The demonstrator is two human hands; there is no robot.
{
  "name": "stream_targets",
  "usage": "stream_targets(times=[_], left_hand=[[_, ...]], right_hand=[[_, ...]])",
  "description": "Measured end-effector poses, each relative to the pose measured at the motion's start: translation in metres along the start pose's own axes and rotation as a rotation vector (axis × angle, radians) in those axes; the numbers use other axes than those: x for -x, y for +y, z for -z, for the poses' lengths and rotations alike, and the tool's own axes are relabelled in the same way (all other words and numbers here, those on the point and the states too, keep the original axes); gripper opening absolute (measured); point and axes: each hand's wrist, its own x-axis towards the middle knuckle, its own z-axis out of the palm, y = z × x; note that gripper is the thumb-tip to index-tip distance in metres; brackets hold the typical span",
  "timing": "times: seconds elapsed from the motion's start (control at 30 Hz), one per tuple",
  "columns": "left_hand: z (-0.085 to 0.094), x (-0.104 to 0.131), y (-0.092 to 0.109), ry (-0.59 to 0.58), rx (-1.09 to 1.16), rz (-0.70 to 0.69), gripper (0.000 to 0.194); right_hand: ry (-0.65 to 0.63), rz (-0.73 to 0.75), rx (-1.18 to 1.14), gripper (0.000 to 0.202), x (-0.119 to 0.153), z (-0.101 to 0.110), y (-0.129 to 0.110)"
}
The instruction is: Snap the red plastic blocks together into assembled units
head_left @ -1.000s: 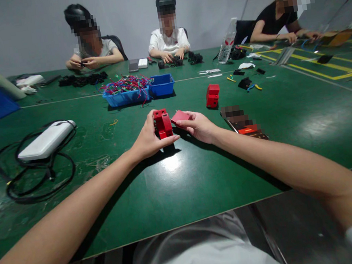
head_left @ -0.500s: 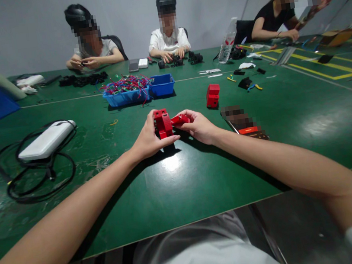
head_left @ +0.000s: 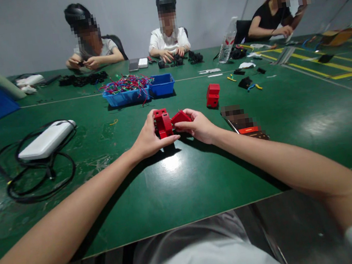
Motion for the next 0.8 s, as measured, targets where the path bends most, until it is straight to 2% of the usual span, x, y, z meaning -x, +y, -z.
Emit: stream_targets(times=[0.27, 0.53, 0.8], left_hand=[[-0.0002, 0.0001, 0.0018, -0.009, 0.010, -0.008, 0.096], [0.0003, -0.0005, 0.0020, -0.003, -0.027, -0.023, 0.093], [-0.0008, -0.0006, 0.0012, -0.006, -0.032, -0.003, 0.094]], right_hand=[[0.067, 0.019, -0.028, 0.037, 0.0006, -0.0040, -0.0008], [0.045, 0.038, 0.024, 0.037, -0.0036, 0.0007, 0.0051], [0.042, 0.007, -0.056, 0.036, -0.0037, 0.0007, 0.0045]])
